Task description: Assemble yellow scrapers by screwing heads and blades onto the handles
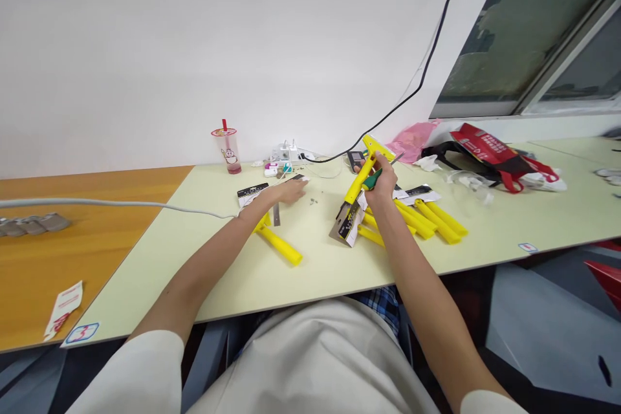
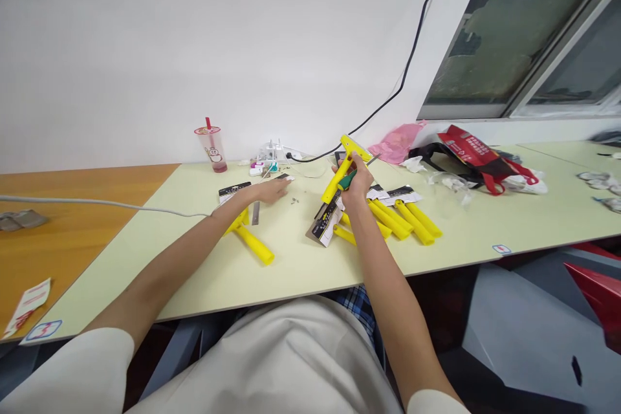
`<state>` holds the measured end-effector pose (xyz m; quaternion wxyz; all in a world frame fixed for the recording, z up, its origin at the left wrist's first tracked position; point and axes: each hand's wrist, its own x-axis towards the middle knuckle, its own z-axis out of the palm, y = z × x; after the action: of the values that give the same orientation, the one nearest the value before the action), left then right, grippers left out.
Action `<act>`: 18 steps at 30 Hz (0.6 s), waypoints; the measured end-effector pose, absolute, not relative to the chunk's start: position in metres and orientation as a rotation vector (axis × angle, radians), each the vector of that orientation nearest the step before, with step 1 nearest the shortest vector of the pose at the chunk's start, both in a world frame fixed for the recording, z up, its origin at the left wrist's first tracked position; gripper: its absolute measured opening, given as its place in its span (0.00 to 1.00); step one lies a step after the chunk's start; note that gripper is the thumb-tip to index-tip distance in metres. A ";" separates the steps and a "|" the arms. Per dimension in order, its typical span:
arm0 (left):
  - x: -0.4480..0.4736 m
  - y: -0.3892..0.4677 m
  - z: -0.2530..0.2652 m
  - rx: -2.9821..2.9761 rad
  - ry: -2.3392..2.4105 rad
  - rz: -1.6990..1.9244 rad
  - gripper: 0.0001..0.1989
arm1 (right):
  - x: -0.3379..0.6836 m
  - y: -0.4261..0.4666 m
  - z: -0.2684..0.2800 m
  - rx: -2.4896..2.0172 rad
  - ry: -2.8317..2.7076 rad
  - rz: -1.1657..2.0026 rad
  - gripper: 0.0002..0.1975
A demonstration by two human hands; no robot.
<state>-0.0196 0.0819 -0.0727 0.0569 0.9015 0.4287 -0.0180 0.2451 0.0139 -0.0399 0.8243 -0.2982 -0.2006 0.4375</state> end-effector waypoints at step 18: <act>-0.044 0.096 -0.075 2.772 1.514 0.014 0.34 | 0.207 -0.008 -0.056 -0.766 -0.505 1.176 0.11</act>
<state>-0.0443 0.0956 -0.0747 -0.0084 0.8776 0.4794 0.0044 0.2072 -0.0079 -0.0559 0.7348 -0.3483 -0.2296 0.5348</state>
